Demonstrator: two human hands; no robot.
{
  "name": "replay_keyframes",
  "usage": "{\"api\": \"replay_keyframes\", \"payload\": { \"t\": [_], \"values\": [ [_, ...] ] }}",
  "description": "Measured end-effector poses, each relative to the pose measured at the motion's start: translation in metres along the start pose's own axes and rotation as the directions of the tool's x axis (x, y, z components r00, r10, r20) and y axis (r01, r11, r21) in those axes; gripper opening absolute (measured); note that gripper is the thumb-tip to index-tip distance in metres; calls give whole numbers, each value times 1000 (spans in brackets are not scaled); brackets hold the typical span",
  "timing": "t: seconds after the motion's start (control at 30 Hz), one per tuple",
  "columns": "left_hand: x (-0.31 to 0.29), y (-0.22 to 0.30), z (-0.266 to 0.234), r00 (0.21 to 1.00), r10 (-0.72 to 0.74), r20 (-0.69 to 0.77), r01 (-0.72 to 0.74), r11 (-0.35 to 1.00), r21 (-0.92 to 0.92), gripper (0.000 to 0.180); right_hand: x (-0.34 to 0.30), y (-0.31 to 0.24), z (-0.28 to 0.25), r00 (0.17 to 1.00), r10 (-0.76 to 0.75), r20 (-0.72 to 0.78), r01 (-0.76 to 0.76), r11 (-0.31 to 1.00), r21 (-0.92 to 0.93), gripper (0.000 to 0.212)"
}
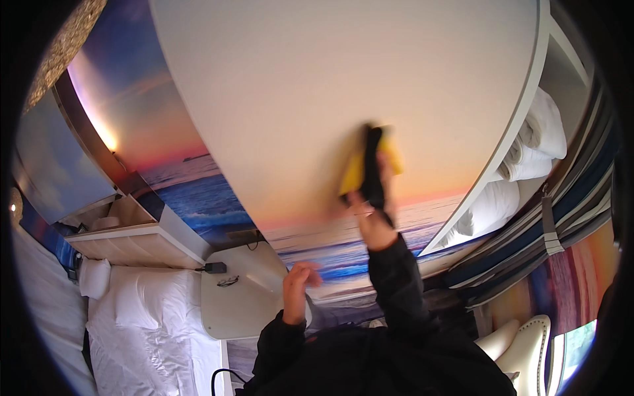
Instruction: The person wipes a white shelving unit and adjacent wall with a yellow cloth. The camera is extremely unstable, making it difficult to see the specific areas being cleaned.
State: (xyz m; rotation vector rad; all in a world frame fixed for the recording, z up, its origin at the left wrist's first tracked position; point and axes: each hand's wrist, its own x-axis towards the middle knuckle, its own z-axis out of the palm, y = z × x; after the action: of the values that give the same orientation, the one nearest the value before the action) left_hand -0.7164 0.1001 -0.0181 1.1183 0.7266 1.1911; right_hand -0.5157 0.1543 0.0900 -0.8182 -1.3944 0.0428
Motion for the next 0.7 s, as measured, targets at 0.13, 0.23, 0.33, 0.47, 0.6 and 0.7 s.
{"api": "replay_keyframes", "payload": {
  "t": [0.13,0.23,0.33,0.47,0.6,0.7],
  "values": [
    [1,-1,35,1000,5,-14,-4,999,52,30,3,16,-43,997,-74,35,81,960,-267,65],
    [2,-14,62,999,17,-46,-15,999,43,28,4,50,-122,916,330,-230,-395,842,-366,29],
    [0,-28,86,994,22,-103,-20,1000,14,27,30,45,-157,860,283,-424,-411,878,-247,29],
    [-1,-38,120,990,17,-140,-14,1000,21,26,14,53,-146,916,268,-300,-331,925,-185,33],
    [-2,-42,143,984,22,-175,-15,999,41,25,0,66,-148,996,3,85,24,949,-315,63],
    [-9,-43,150,979,33,-199,-27,999,32,26,-16,118,-186,969,218,-118,-243,933,-267,37]
  ]
}}
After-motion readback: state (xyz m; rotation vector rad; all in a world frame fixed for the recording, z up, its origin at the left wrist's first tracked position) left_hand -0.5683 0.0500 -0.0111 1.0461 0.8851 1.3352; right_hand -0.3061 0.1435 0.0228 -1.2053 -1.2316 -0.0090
